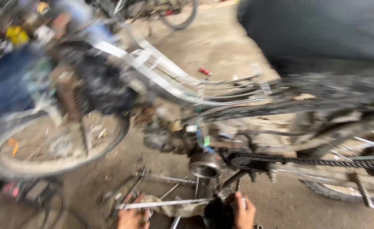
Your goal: Disassembling a motorcycle engine by removing the engine cover and disconnecting electrical wires.
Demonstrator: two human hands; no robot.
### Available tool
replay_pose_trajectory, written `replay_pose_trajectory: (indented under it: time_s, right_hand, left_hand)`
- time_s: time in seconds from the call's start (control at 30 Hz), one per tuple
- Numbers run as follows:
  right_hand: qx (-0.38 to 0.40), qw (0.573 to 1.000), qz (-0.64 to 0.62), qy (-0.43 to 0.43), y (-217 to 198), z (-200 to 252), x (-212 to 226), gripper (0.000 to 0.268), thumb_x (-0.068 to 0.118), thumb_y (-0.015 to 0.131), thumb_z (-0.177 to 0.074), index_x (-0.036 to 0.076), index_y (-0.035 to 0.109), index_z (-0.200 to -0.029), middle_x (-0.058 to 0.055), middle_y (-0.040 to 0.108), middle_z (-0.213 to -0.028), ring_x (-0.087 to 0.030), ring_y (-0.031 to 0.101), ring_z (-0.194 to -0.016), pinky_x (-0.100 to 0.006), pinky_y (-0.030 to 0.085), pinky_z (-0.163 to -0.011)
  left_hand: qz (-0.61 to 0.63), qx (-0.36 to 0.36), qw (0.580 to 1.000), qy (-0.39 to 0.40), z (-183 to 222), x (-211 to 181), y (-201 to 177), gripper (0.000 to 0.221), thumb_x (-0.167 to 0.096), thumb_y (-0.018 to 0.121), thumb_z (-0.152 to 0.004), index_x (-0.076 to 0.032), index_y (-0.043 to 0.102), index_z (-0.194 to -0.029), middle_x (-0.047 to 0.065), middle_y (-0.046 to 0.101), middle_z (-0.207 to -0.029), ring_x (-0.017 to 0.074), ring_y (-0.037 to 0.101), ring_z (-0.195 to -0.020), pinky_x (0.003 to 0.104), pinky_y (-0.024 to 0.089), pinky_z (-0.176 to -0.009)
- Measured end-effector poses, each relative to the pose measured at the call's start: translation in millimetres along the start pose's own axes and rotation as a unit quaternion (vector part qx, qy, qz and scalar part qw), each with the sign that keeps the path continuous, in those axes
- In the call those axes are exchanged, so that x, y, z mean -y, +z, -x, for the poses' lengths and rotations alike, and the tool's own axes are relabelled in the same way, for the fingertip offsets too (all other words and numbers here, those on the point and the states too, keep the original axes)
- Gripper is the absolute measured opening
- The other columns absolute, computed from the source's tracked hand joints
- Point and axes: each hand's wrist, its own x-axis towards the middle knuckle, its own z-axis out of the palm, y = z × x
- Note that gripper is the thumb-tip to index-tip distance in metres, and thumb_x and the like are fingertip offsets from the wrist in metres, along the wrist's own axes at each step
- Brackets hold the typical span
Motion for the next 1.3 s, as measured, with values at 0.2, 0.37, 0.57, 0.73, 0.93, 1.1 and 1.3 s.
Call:
replay_pose_trajectory:
  time_s: [0.2, 0.37, 0.57, 0.73, 0.93, 1.1, 1.3]
  right_hand:
    - [0.013, 0.996, -0.082, 0.021, 71.8, 60.3, 32.7, 0.032, 0.023, 0.060, -0.110, 0.000, 0.068, -0.088, -0.016, 0.067, -0.078, -0.024, 0.062, -0.068, -0.038, 0.054, -0.066]
    - [0.021, 1.000, -0.008, 0.016, 89.8, 60.4, 46.2, 0.040, 0.027, 0.054, -0.114, -0.003, 0.066, -0.091, -0.018, 0.069, -0.084, -0.026, 0.065, -0.071, -0.036, 0.054, -0.069]
    - [-0.007, 0.998, 0.001, 0.058, 106.3, 61.4, 77.0, 0.042, 0.029, 0.055, -0.110, -0.003, 0.066, -0.085, -0.020, 0.072, -0.080, -0.028, 0.067, -0.068, -0.037, 0.055, -0.067]
    - [0.040, 0.999, -0.024, 0.020, 115.1, 61.6, 92.4, 0.037, 0.026, 0.057, -0.105, 0.002, 0.058, -0.076, -0.014, 0.064, -0.074, -0.026, 0.066, -0.070, -0.035, 0.052, -0.068]
    - [0.012, 1.000, 0.018, 0.019, 94.6, 33.1, 58.4, 0.040, 0.036, 0.061, -0.103, 0.002, 0.068, -0.083, -0.010, 0.071, -0.080, -0.020, 0.065, -0.069, -0.032, 0.052, -0.065]
    - [0.035, 0.999, 0.036, 0.007, 100.2, 40.9, 72.9, 0.043, 0.035, 0.058, -0.103, 0.001, 0.069, -0.080, -0.014, 0.074, -0.077, -0.022, 0.068, -0.068, -0.033, 0.054, -0.067]
    - [-0.008, 0.999, -0.019, 0.047, 90.2, 35.2, 89.5, 0.043, 0.033, 0.062, -0.099, -0.003, 0.067, -0.076, -0.018, 0.071, -0.071, -0.025, 0.063, -0.065, -0.037, 0.051, -0.066]
  left_hand:
    - [0.105, 0.238, 0.922, 0.285, 24.9, 6.4, -38.8, 0.038, -0.011, 0.052, -0.101, 0.006, 0.057, -0.134, 0.023, 0.068, -0.125, 0.0372, 0.077, -0.097, 0.044, 0.064, -0.085]
    - [-0.161, 0.106, 0.895, 0.403, -24.0, 12.2, -37.1, 0.022, -0.024, 0.067, -0.094, -0.009, 0.082, -0.103, 0.001, 0.086, -0.082, 0.0114, 0.085, -0.075, 0.019, 0.065, -0.066]
    - [0.049, 0.279, 0.911, 0.299, -9.4, -25.1, -19.4, 0.041, -0.013, 0.045, -0.104, 0.004, 0.042, -0.141, 0.024, 0.065, -0.135, 0.0354, 0.082, -0.087, 0.039, 0.072, -0.072]
    - [-0.226, -0.033, 0.802, 0.552, -46.1, -3.7, -8.5, 0.016, -0.020, 0.079, -0.087, -0.009, 0.078, -0.098, -0.009, 0.081, -0.068, 0.0017, 0.076, -0.053, 0.015, 0.051, -0.038]
    - [-0.035, 0.270, 0.888, 0.370, -39.1, -11.5, -3.0, 0.033, -0.006, 0.045, -0.106, 0.004, 0.055, -0.136, 0.027, 0.067, -0.133, 0.0368, 0.082, -0.098, 0.041, 0.073, -0.085]
    - [-0.075, 0.055, 0.899, 0.429, -44.6, -7.5, 19.4, 0.011, -0.003, 0.061, -0.097, 0.004, 0.069, -0.096, 0.015, 0.079, -0.087, 0.0218, 0.078, -0.057, 0.025, 0.067, -0.052]
    - [-0.035, 0.125, 0.935, 0.330, -57.8, 20.5, 9.5, 0.036, -0.006, 0.053, -0.097, 0.005, 0.059, -0.130, 0.026, 0.075, -0.119, 0.0369, 0.084, -0.079, 0.038, 0.071, -0.069]
